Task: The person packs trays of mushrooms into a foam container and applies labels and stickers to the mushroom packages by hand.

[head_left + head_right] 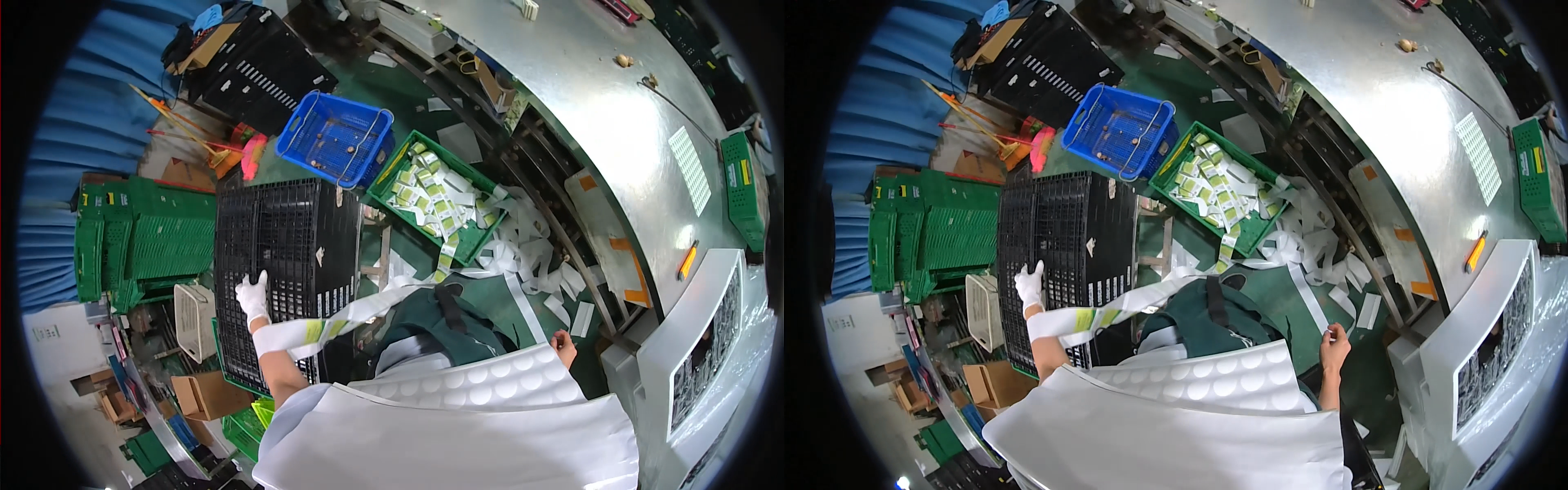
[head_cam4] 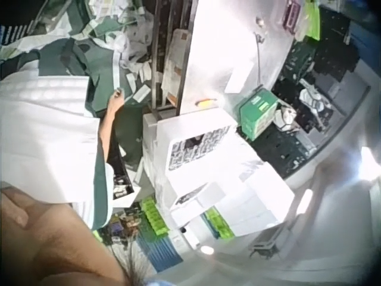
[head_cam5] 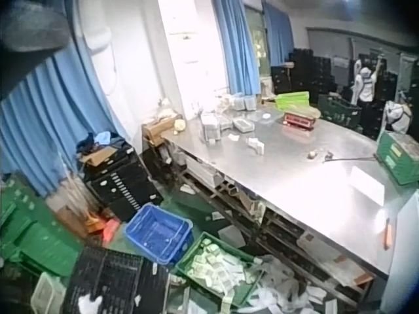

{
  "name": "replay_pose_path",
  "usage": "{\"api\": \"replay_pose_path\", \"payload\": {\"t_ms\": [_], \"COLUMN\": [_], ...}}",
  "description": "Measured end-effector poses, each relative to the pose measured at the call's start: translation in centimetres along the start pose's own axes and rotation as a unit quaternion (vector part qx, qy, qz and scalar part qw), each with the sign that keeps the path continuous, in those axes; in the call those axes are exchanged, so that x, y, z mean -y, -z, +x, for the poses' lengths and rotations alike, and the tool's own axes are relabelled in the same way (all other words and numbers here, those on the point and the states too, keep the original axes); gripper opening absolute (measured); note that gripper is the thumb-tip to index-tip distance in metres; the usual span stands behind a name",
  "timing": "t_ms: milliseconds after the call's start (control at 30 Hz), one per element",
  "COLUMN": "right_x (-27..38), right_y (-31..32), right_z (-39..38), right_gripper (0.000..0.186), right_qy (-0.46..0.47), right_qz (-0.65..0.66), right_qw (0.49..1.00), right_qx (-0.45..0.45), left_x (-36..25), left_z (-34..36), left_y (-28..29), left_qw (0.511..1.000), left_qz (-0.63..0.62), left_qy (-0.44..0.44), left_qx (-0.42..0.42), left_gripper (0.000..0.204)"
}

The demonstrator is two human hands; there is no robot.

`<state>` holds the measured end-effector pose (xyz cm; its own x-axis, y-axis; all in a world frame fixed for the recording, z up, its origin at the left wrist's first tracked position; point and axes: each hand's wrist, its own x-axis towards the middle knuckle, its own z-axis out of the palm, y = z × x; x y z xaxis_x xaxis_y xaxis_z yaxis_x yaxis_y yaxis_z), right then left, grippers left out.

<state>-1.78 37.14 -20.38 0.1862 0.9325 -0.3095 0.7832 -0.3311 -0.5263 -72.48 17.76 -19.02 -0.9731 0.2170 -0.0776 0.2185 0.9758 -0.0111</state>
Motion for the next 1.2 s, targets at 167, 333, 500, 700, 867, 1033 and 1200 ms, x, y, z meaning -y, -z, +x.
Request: {"api": "replay_pose_path", "payload": {"t_ms": [167,333,500,700,867,1033,1200], "right_x": [2.2,3.1,2.1,1.1,2.4,5.4,5.3], "right_y": [-0.9,-0.2,1.7,2.3,4.8,12.0,18.3], "right_z": [3.0,6.0,8.0,10.8,16.1,19.7,20.0], "right_gripper": [0.014,0.013,0.015,0.017,0.016,0.015,0.013], "right_qy": [0.022,0.059,0.031,0.041,0.139,0.213,0.247], "right_qz": [0.0,-0.031,-0.042,-0.038,-0.001,0.111,0.154], "right_qw": [0.999,0.997,0.998,0.994,0.985,0.971,0.955], "right_qx": [0.028,0.04,0.039,0.091,0.099,0.01,-0.063], "left_x": [1.4,-2.1,-8.0,-14.1,-20.5,-34.4,-51.9], "left_z": [-3.2,-3.9,-4.2,-11.9,-19.2,-24.4,-31.5], "left_y": [-0.1,-0.3,2.7,14.7,21.5,20.1,16.5], "left_qw": [0.997,1.0,0.996,0.935,0.806,0.881,0.706], "left_qz": [-0.033,-0.01,-0.007,-0.078,-0.022,-0.216,-0.261], "left_qy": [-0.07,0.02,0.005,-0.12,-0.337,-0.356,-0.642], "left_qx": [-0.027,-0.02,-0.085,-0.325,-0.485,-0.224,-0.146], "left_gripper": [0.056,0.056,0.057,0.059,0.061,0.062,0.053]}}
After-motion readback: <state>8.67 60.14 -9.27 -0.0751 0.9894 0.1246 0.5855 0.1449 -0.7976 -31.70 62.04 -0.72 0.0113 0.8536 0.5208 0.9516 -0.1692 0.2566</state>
